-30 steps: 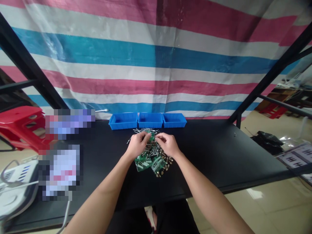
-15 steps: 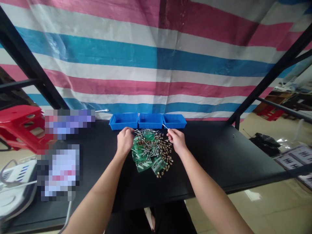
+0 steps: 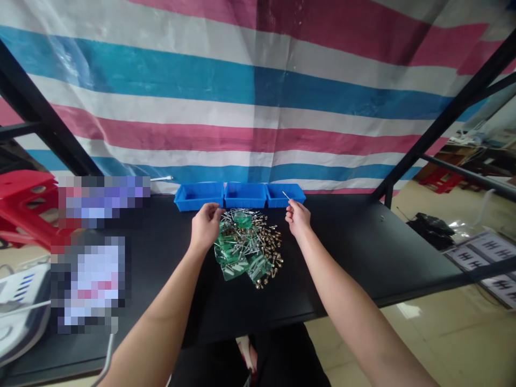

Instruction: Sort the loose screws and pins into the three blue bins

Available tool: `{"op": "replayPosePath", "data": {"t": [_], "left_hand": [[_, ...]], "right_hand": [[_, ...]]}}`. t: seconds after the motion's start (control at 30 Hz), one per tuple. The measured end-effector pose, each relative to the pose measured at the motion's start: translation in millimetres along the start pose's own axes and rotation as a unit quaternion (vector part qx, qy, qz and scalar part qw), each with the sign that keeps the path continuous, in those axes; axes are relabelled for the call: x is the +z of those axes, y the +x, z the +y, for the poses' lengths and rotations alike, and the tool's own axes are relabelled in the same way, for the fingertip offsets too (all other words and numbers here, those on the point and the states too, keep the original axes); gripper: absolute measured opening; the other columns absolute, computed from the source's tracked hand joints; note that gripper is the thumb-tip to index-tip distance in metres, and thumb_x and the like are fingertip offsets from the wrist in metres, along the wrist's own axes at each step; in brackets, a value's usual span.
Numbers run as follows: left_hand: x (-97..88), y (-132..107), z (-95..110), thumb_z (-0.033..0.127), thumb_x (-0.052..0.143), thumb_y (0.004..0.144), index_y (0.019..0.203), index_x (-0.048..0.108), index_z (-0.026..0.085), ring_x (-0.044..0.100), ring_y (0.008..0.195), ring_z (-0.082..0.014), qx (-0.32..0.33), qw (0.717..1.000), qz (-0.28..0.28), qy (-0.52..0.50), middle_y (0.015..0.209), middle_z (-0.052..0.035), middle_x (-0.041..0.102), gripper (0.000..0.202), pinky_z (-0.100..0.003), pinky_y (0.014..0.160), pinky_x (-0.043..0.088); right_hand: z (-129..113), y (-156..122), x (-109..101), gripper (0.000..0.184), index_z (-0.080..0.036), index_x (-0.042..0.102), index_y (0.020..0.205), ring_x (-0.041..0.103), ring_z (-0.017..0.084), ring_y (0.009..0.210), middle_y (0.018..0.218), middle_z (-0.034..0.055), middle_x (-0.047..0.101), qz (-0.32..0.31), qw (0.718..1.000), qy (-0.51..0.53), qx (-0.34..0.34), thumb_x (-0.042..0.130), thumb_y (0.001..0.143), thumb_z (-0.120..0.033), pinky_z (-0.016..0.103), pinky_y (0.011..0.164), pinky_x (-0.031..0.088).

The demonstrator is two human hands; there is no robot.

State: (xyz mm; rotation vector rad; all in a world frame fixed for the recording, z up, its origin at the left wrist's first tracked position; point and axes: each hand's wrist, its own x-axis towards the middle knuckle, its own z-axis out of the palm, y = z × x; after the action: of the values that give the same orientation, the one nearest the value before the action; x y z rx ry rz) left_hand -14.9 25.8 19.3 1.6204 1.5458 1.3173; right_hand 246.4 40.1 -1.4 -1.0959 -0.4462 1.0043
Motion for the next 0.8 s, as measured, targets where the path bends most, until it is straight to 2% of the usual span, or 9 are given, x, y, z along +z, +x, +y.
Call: {"op": "replayPosePath", "data": {"t": [0.1, 0.2, 0.3, 0.43, 0.53, 0.67, 0.8], "left_hand": [[1.0, -3.2, 1.8, 0.04, 0.053, 0.081, 0.093, 0.061, 0.019, 0.065, 0.085, -0.0219, 0.051, 0.996, -0.029, 0.066, 0.093, -0.009, 0.071, 0.026, -0.028, 0.075, 0.046], [4.0, -5.4, 2.2, 0.038, 0.047, 0.086, 0.095, 0.063, 0.02, 0.064, 0.087, -0.0239, 0.131, 0.977, -0.078, 0.152, 0.093, -0.0089, 0.071, 0.026, -0.032, 0.081, 0.044], [7.2, -5.9, 2.2, 0.035, 0.041, 0.089, 0.099, 0.062, 0.02, 0.063, 0.094, -0.0258, 0.175, 0.961, -0.092, 0.193, 0.1, -0.0095, 0.071, 0.027, -0.036, 0.087, 0.041], [6.8, -5.4, 2.6, 0.035, 0.042, 0.089, 0.105, 0.057, 0.021, 0.064, 0.098, -0.0241, 0.136, 0.978, -0.066, 0.146, 0.105, -0.0092, 0.071, 0.026, -0.032, 0.084, 0.044], [3.9, -4.7, 2.5, 0.036, 0.046, 0.087, 0.103, 0.057, 0.021, 0.066, 0.097, -0.0224, 0.111, 0.986, -0.043, 0.113, 0.104, -0.0084, 0.071, 0.024, -0.027, 0.079, 0.047], [-0.6, -1.7, -0.1, 0.038, 0.051, 0.084, 0.099, 0.059, 0.021, 0.068, 0.091, -0.0224, 0.099, 0.987, -0.01, 0.124, 0.099, -0.0083, 0.073, 0.024, -0.027, 0.077, 0.048], [-6.1, 3.2, -5.0, 0.037, 0.057, 0.079, 0.102, 0.059, 0.02, 0.069, 0.085, -0.0217, 0.079, 0.991, 0.014, 0.108, 0.098, -0.008, 0.073, 0.028, -0.027, 0.076, 0.049]], "right_hand": [[-3.1, 6.0, 1.7, 0.021, -0.018, 0.052, 0.068, 0.038, 0.003, 0.032, 0.046, -0.0072, 0.051, 0.03, 0.999, 0.009, 0.015, 0.07, 0.07, -0.028, 0.014, 0.028, 0.019], [-2.4, 9.3, 2.7, 0.015, -0.017, 0.054, 0.069, 0.039, 0.003, 0.032, 0.045, -0.0067, 0.052, 0.045, 0.999, 0.026, 0.018, 0.068, 0.071, -0.024, 0.014, 0.027, 0.019], [0.8, 11.2, 2.6, 0.014, -0.017, 0.056, 0.07, 0.039, 0.004, 0.032, 0.044, -0.0062, 0.052, 0.05, 0.998, 0.03, 0.016, 0.068, 0.071, -0.023, 0.013, 0.027, 0.019], [2.9, 12.9, 2.2, 0.017, -0.017, 0.056, 0.072, 0.039, 0.003, 0.032, 0.045, -0.0064, 0.053, 0.051, 0.998, 0.028, 0.012, 0.07, 0.07, -0.027, 0.014, 0.027, 0.019], [0.4, 11.8, 3.0, 0.019, -0.017, 0.056, 0.072, 0.038, 0.003, 0.031, 0.045, -0.0065, 0.053, 0.048, 0.999, 0.019, 0.015, 0.071, 0.07, -0.029, 0.014, 0.028, 0.018], [-5.7, 8.3, 3.8, 0.015, -0.017, 0.056, 0.073, 0.036, 0.003, 0.031, 0.045, -0.0065, 0.053, 0.05, 0.998, 0.035, 0.031, 0.069, 0.072, -0.026, 0.014, 0.028, 0.018], [-9.1, 7.1, 1.4, 0.015, -0.017, 0.055, 0.072, 0.035, 0.002, 0.031, 0.045, -0.0068, 0.052, 0.051, 0.997, 0.052, 0.033, 0.068, 0.072, -0.024, 0.014, 0.028, 0.017]]}}
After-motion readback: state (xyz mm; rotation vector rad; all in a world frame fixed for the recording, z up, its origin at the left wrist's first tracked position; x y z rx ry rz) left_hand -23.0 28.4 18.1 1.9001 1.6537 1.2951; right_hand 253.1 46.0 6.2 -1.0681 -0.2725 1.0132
